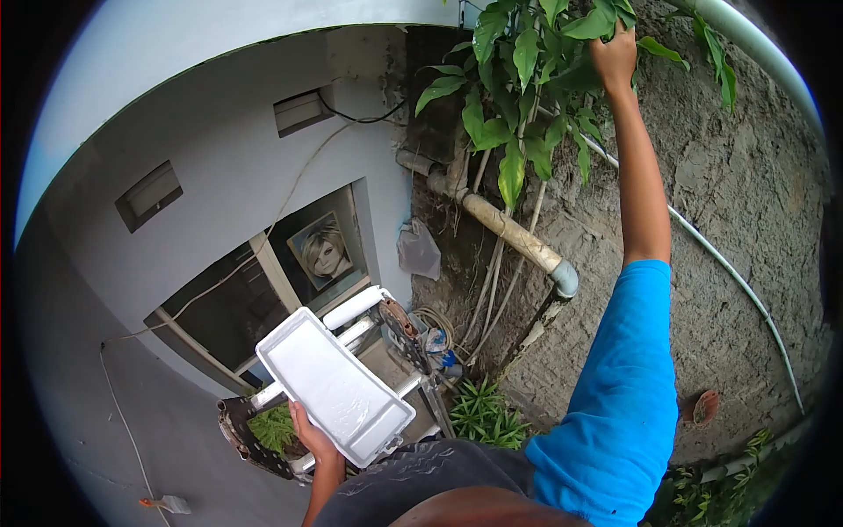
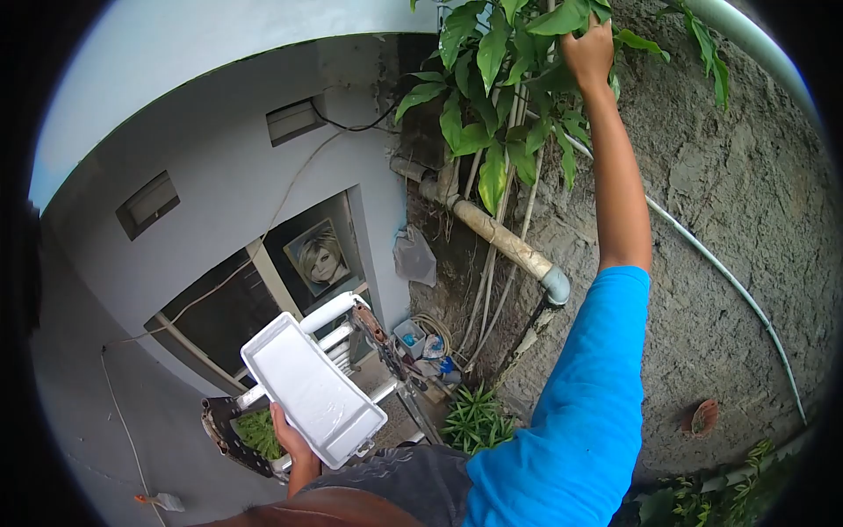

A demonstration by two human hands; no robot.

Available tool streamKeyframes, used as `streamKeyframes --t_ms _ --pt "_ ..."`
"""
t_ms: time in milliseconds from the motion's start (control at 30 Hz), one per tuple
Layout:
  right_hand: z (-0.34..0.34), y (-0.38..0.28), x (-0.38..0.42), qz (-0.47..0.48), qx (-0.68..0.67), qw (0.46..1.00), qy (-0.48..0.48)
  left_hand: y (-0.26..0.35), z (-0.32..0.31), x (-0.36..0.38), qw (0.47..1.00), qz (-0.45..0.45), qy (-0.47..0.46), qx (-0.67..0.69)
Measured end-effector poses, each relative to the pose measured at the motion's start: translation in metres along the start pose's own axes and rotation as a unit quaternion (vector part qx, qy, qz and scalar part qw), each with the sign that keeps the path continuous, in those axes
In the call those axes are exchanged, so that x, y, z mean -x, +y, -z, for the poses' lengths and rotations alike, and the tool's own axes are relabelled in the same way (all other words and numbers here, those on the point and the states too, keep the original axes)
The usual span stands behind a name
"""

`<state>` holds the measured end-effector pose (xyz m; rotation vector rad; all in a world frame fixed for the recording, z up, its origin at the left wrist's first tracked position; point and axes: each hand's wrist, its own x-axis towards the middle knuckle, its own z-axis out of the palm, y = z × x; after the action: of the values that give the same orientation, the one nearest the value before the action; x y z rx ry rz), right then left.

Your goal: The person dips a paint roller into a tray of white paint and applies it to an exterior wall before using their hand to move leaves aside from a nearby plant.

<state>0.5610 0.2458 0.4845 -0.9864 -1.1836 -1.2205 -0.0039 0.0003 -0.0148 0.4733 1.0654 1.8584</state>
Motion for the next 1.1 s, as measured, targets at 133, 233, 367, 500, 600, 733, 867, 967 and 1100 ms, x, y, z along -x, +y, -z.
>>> streamKeyframes --t_ms 133,233,367,500,600,733,867,967,1100 --pt "0.007 -0.036 -0.014 0.104 0.009 0.989 0.109 0.000 0.000 0.000 1.000 0.000 0.007 -0.008" --pt "0.011 -0.045 -0.015 0.047 0.041 0.991 -0.116 -0.003 0.001 -0.002 1.000 -0.013 0.006 0.004" --pt "0.059 -0.138 -0.004 0.059 0.115 0.987 -0.097 -0.003 0.001 -0.002 1.000 -0.013 0.014 0.006" --pt "0.066 -0.189 -0.026 -0.051 -0.127 0.878 -0.459 -0.005 0.005 -0.004 0.999 -0.022 -0.017 0.016" --pt "0.024 -0.203 -0.031 0.010 -0.128 0.884 -0.450 0.000 -0.001 0.000 1.000 -0.012 -0.013 0.025" --pt "-0.030 -0.213 -0.061 0.032 -0.144 0.919 -0.366 0.000 -0.001 0.000 0.999 -0.016 -0.015 0.027" --pt "-0.075 -0.208 -0.093 0.037 -0.122 0.938 -0.322 0.001 -0.002 0.001 1.000 -0.024 -0.004 0.009" --pt "-0.103 -0.196 -0.120 0.035 -0.093 0.952 -0.291 0.004 -0.006 0.002 1.000 -0.028 0.006 0.006" --pt "-0.126 -0.178 -0.151 0.021 -0.047 0.965 -0.256 0.000 -0.003 0.000 1.000 -0.014 0.011 0.020"
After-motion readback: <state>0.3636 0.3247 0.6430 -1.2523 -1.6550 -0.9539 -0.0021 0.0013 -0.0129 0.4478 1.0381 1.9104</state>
